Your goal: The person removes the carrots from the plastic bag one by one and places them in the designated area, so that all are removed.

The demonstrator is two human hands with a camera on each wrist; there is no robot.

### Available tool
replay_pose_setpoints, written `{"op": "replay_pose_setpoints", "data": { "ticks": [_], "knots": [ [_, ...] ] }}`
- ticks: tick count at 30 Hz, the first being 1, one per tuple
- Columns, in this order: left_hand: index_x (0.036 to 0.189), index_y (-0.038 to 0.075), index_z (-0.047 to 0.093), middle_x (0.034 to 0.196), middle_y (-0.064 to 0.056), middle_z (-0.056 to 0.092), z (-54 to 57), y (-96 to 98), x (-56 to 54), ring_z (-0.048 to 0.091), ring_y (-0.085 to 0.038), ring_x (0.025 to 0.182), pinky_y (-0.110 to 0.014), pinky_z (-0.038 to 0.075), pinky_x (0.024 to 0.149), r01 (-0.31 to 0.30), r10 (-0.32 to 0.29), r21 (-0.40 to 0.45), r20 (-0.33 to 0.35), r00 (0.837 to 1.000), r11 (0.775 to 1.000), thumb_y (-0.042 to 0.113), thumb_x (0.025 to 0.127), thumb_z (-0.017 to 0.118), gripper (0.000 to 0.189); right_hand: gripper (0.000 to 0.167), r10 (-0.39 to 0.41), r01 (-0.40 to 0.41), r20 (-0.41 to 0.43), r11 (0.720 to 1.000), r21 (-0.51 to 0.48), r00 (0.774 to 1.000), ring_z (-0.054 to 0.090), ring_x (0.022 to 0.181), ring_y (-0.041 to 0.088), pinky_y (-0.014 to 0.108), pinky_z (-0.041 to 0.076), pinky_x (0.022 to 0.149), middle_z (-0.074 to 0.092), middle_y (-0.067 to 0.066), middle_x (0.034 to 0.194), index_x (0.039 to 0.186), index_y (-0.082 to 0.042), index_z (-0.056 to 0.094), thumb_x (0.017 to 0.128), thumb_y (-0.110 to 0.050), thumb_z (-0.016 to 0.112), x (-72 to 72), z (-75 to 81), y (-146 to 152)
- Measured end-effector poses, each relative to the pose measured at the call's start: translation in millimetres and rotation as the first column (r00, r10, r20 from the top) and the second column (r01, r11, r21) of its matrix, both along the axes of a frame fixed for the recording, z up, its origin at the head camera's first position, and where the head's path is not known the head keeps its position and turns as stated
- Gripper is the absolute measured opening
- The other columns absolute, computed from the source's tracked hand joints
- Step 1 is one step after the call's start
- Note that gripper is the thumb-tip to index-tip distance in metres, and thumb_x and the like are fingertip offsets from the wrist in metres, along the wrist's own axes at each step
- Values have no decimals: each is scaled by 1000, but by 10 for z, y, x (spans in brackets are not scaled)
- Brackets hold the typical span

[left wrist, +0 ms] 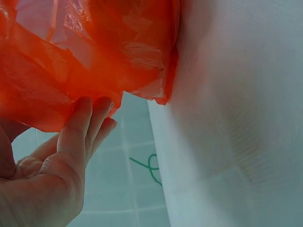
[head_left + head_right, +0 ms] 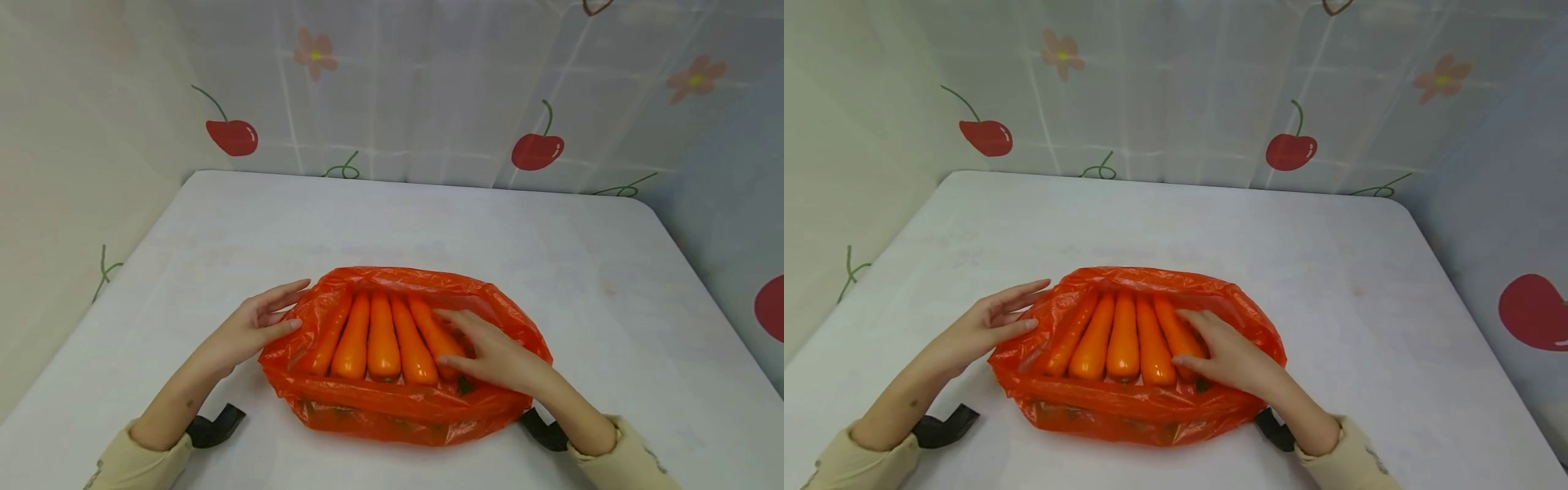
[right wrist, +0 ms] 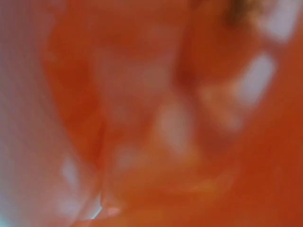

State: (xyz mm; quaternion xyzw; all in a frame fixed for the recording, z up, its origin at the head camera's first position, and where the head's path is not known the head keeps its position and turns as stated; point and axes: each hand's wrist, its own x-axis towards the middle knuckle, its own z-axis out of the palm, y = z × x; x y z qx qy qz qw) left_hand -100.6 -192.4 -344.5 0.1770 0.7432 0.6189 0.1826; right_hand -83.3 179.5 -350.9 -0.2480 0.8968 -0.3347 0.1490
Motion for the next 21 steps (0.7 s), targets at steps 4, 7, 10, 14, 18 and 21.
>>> {"op": "replay_pose_setpoints", "data": {
  "ticks": [4,7,10,14,18,21],
  "knots": [
    [144,0,31,141,-23,36,-12,2,-5,50,-31,117,-35,50,83,3,-3,6,0,1000,1000,6,92,58,58,78,8,-8,6,1000,27,1000,45,117,23,46,42,95,42,8,136,143,-10,35,83,-46,67,8,-13,-21],
    [144,-2,31,141,-23,36,-13,6,-9,50,-34,117,-35,50,82,4,-4,9,7,1000,1000,5,92,58,58,82,8,-9,19,999,45,1000,41,122,25,48,39,97,39,9,140,145,-11,33,81,-49,68,12,-11,-30],
    [143,-3,30,141,-24,36,-10,10,-9,50,-34,116,-36,51,82,3,-4,13,14,1000,1000,4,92,57,58,81,9,-9,19,999,36,1000,43,119,25,47,40,96,41,9,138,144,-10,33,81,-46,70,11,-10,-28],
    [144,-3,29,142,-24,35,-6,12,-7,50,-34,117,-36,51,81,1,-1,15,22,1000,1000,4,92,57,59,77,23,-23,26,1000,-18,999,49,111,23,42,45,91,46,8,132,143,-7,35,83,-38,71,-6,-21,-4],
    [144,-3,29,142,-24,35,-5,15,-5,49,-35,117,-36,51,81,-3,3,14,25,1000,1000,4,92,57,59,74,23,-11,129,995,-97,991,49,111,24,40,45,89,47,5,131,143,-11,35,84,-34,71,-30,-20,46],
    [144,-3,29,142,-23,35,-3,17,-5,49,-35,118,-36,50,82,-5,5,12,25,1000,1000,4,92,57,59,71,23,13,234,988,-152,972,46,114,27,41,44,91,46,5,133,144,-14,34,85,-33,69,-49,-3,75]
  ]
}}
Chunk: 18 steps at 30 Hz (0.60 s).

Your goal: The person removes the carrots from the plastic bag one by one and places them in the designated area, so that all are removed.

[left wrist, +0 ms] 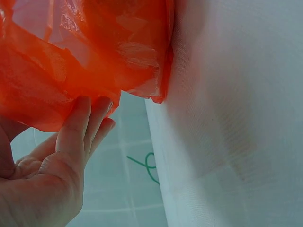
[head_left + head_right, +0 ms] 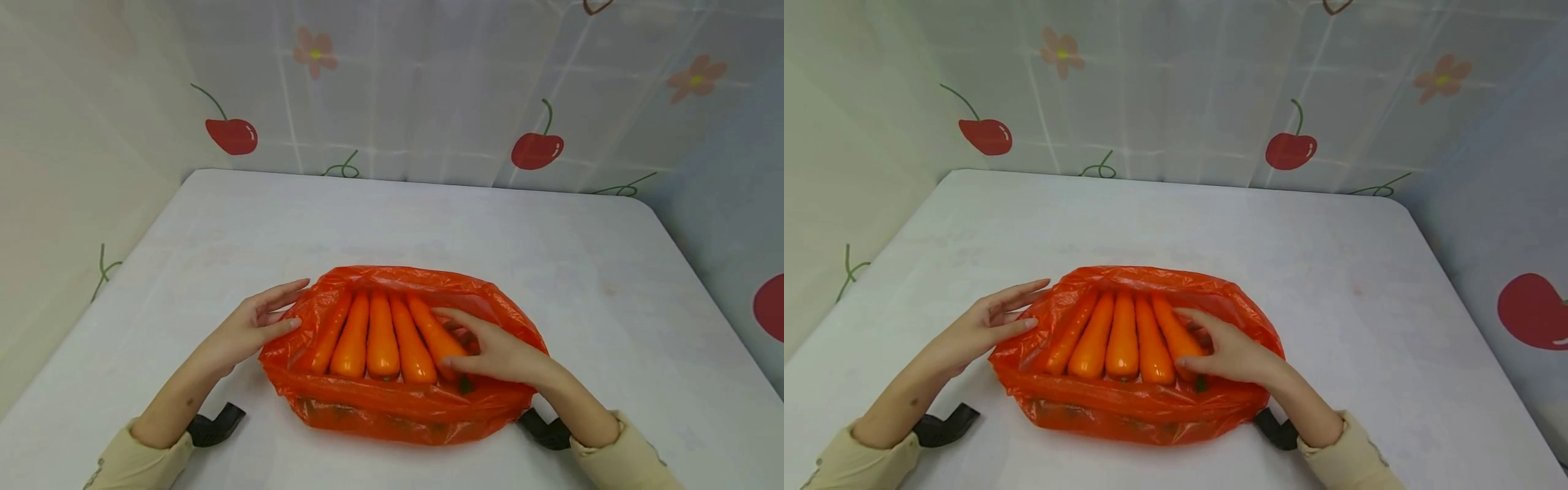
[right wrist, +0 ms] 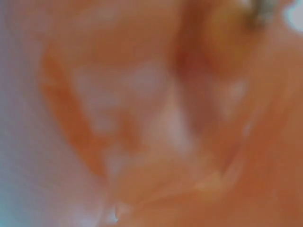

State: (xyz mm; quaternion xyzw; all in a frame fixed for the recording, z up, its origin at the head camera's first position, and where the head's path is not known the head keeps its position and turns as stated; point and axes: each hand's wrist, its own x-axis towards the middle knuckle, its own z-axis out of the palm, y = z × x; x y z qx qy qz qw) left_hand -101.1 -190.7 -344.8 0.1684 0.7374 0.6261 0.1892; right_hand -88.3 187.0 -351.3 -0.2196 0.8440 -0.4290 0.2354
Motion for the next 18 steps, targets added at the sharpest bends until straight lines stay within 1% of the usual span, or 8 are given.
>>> {"op": "replay_pose_setpoints", "data": {
  "ticks": [4,7,9,13,16,18],
  "knots": [
    [143,-3,30,142,-23,34,-4,-1,-1,49,-36,118,-36,50,82,-2,2,-2,0,1000,1000,4,92,57,59,67,11,0,126,996,-84,992,43,117,29,42,42,93,43,7,134,144,-17,33,88,-29,67,-18,32,14],
    [143,-3,30,143,-23,34,-12,-1,-3,48,-37,118,-36,51,81,-3,3,-5,-1,1000,1000,3,92,57,58,64,35,-3,209,989,-151,977,43,118,29,42,41,95,43,9,133,145,-19,32,90,-27,64,-24,44,23],
    [143,-3,30,143,-22,34,-15,-1,-4,48,-36,118,-36,51,81,-2,2,-5,-2,1000,1000,3,92,57,58,63,59,-10,248,981,-194,967,44,117,30,42,42,95,43,11,132,145,-20,31,91,-25,63,-29,45,29],
    [143,-3,31,143,-22,34,-20,-3,-4,48,-36,118,-36,51,81,1,-1,1,-3,1000,1000,3,92,57,58,62,113,-32,280,961,-276,953,45,115,31,41,42,94,44,13,131,146,-19,29,92,-22,60,-40,40,38],
    [143,-2,32,143,-21,33,-23,-5,-1,49,-36,117,-36,51,81,2,-2,5,-7,1000,1000,3,92,57,57,62,140,-50,267,946,-320,953,45,114,32,41,43,93,44,14,130,146,-18,29,92,-19,60,-42,45,43],
    [143,-3,32,143,-21,34,-25,-6,1,50,-35,117,-36,51,81,3,-3,7,-9,1000,1000,3,92,57,57,63,145,-48,260,937,-346,955,45,114,33,41,45,92,43,15,131,146,-18,29,92,-18,60,-41,53,47]
  ]
}}
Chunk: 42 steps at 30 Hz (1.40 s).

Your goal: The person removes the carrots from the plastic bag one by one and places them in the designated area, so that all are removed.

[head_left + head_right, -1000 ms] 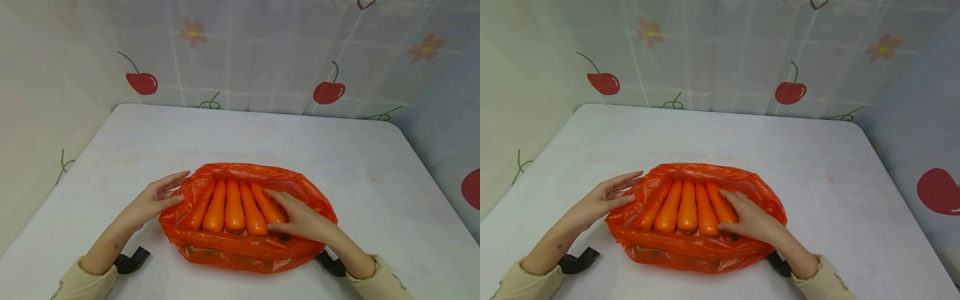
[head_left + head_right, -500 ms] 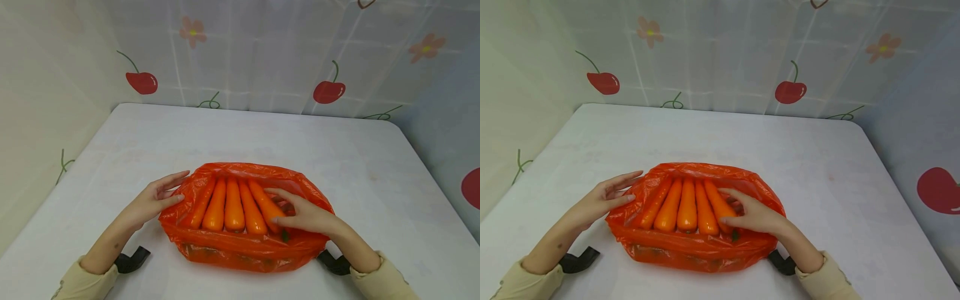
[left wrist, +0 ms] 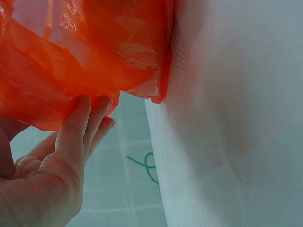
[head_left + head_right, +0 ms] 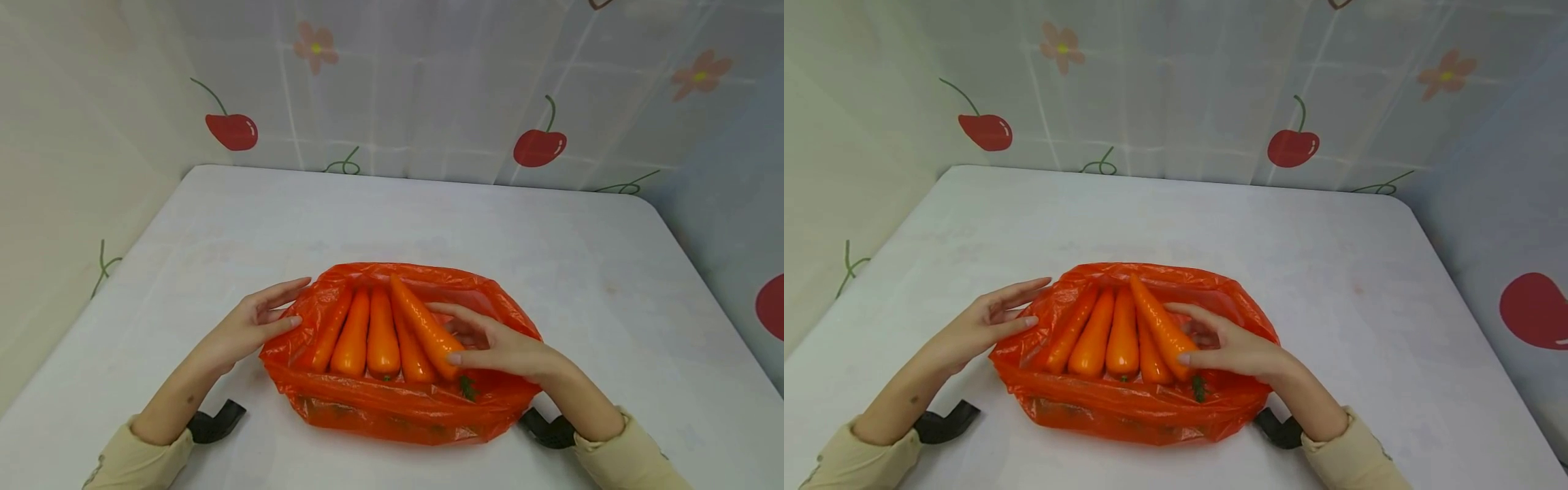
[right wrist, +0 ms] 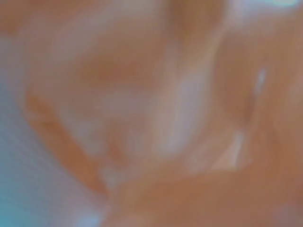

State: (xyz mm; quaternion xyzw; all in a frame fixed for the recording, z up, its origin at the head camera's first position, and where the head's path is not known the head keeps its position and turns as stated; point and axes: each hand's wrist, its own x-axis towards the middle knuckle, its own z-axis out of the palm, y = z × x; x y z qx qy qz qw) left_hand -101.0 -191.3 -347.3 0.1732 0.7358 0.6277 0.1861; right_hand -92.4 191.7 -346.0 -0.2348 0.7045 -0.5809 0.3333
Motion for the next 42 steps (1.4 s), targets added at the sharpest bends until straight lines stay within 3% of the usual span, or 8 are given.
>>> {"op": "replay_pose_setpoints", "data": {
  "ticks": [10,16,20,24,29,33,36,42],
  "knots": [
    [143,-1,33,144,-20,33,12,-18,11,50,-32,118,-36,51,82,-3,3,-8,2,1000,1000,4,92,57,56,68,-112,106,-28,983,-151,993,45,117,36,44,47,88,37,18,137,149,-21,24,91,-8,58,8,215,40],
    [143,0,33,144,-20,33,25,-16,15,45,-37,121,-35,50,83,-6,6,-5,15,1000,1000,4,92,57,56,71,-220,198,-80,956,-218,972,48,115,31,42,48,87,38,18,135,150,-21,18,92,-6,55,-15,407,77],
    [143,1,34,143,-21,34,32,-13,17,45,-38,121,-36,50,83,-11,11,-9,29,1000,1000,5,92,58,56,70,-318,280,-107,921,-272,942,53,110,27,38,48,87,44,16,129,150,-20,16,93,-5,53,-30,568,119],
    [143,1,34,143,-21,34,38,-8,18,47,-37,119,-36,50,83,-10,11,-12,35,999,1000,6,92,59,57,66,-396,341,-82,864,-372,914,51,111,25,35,47,89,45,14,128,150,-17,16,95,-6,51,-100,707,174],
    [143,1,34,142,-22,35,41,-6,19,48,-37,118,-36,51,82,-8,8,-17,37,999,1000,6,92,58,56,64,-461,415,6,791,-449,887,48,113,23,32,46,91,43,12,129,149,-16,18,95,-7,51,-291,825,250],
    [143,1,34,142,-22,35,45,0,20,49,-37,117,-37,51,81,-10,11,-25,43,999,1000,7,92,58,57,66,-470,458,100,756,-468,877,48,111,22,29,46,90,39,12,130,149,-16,18,94,-8,53,-527,887,341],
    [143,1,34,143,-21,35,63,-3,29,49,-36,117,-37,51,82,-13,15,-34,47,999,999,8,92,59,57,68,-495,515,166,745,-425,853,50,110,20,26,47,88,36,10,132,149,-18,16,94,-11,56,-724,891,424],
    [144,1,33,143,-20,34,76,-3,32,48,-35,119,-37,50,83,-6,7,-23,58,998,1000,8,92,59,57,76,-569,630,275,733,-256,775,47,114,19,26,42,93,32,4,134,151,-25,12,92,-15,60,-1091,744,585]
  ]
}}
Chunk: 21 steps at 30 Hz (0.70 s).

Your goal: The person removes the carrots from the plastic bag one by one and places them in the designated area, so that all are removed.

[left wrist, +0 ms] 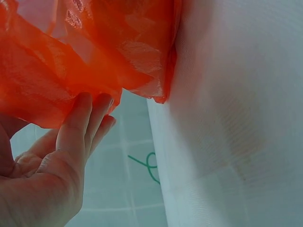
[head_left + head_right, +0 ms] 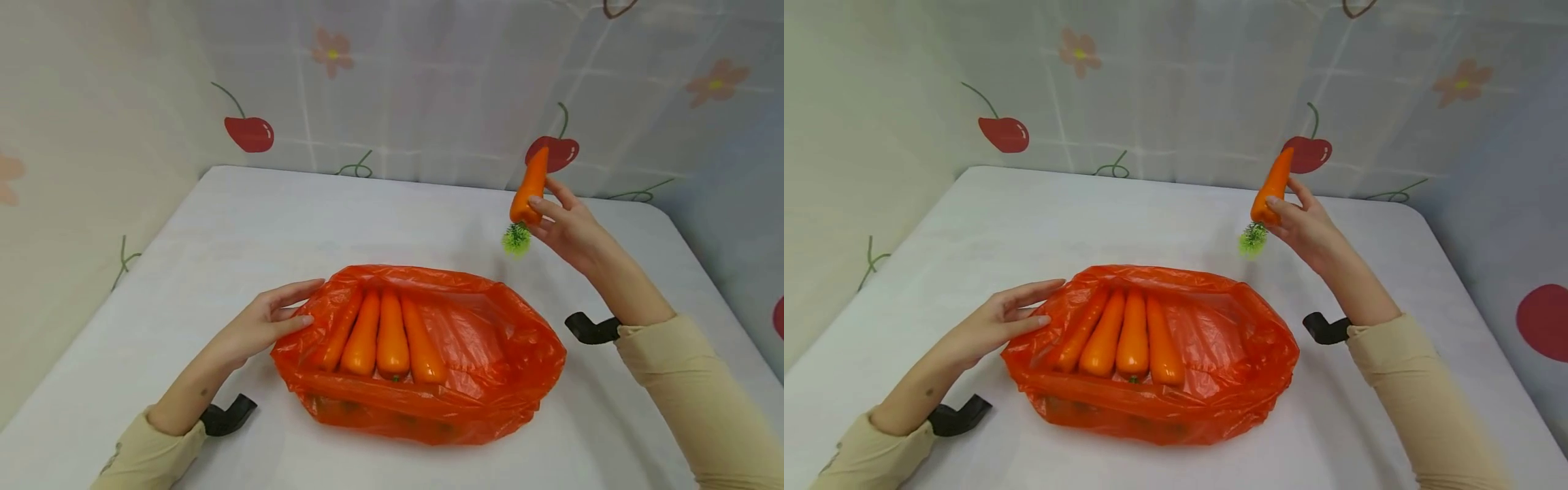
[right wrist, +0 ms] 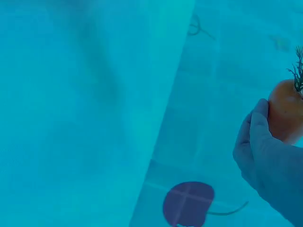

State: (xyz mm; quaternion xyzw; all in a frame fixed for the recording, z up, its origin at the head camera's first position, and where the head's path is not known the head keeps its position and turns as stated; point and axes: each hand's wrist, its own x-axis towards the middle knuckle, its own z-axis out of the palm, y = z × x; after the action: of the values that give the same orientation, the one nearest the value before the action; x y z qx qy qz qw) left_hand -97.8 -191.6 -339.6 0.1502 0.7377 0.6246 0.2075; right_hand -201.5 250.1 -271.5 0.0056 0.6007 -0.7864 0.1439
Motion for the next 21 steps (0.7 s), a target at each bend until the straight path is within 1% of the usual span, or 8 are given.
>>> {"op": "replay_pose_setpoints", "data": {
  "ticks": [2,5,8,10,13,15,17,21],
  "knots": [
    [143,1,33,143,-21,34,-4,-3,-9,48,-35,118,-37,50,83,2,-2,1,0,1000,1000,8,93,59,57,80,-7,6,42,1000,30,999,40,120,22,28,38,97,30,4,136,151,-26,9,91,-17,62,-125,-92,13],
    [143,1,33,143,-21,34,-9,-8,-10,49,-35,118,-37,50,83,1,-1,9,10,1000,1000,7,93,58,57,84,-18,11,88,996,85,996,32,127,27,30,34,100,24,8,143,151,-27,5,91,-20,62,-260,-239,-52],
    [143,0,33,143,-22,35,-19,-1,-8,50,-35,117,-38,51,82,4,-5,17,20,1000,1000,7,93,58,57,85,-9,-9,92,982,187,996,32,128,30,32,33,101,17,14,147,151,-24,0,92,-23,61,-316,-371,-171],
    [143,0,33,142,-22,35,-21,6,-6,50,-34,116,-38,51,82,5,-6,19,22,1000,1000,6,92,58,57,85,17,-36,76,965,261,997,34,126,32,34,33,101,18,18,146,151,-21,-2,92,-24,60,-335,-451,-255],
    [143,0,34,142,-22,36,-23,7,-8,51,-34,116,-39,51,81,6,-7,17,23,1000,1000,6,92,58,57,85,64,-80,54,927,366,996,34,126,35,40,30,104,20,23,144,151,-17,-4,93,-25,59,-369,-556,-367],
    [143,0,34,142,-22,36,-24,4,-9,51,-33,116,-39,51,81,9,-9,19,22,1000,1000,6,92,58,57,86,85,-100,53,896,433,995,34,125,36,43,29,105,23,25,142,151,-16,-3,93,-25,59,-399,-616,-428],
    [143,0,34,142,-22,36,-24,0,-10,52,-33,115,-39,51,81,12,-13,20,18,1000,1000,6,92,58,56,86,96,-114,61,865,488,994,34,124,37,45,30,104,25,26,141,151,-16,-3,93,-26,60,-437,-673,-482],
    [143,0,34,141,-22,37,-25,-4,-12,52,-33,115,-38,51,81,21,-21,20,10,1000,1000,5,93,58,56,88,107,-137,86,804,579,991,37,122,37,46,33,102,29,26,138,151,-15,0,91,-29,62,-512,-765,-565]
  ]
}}
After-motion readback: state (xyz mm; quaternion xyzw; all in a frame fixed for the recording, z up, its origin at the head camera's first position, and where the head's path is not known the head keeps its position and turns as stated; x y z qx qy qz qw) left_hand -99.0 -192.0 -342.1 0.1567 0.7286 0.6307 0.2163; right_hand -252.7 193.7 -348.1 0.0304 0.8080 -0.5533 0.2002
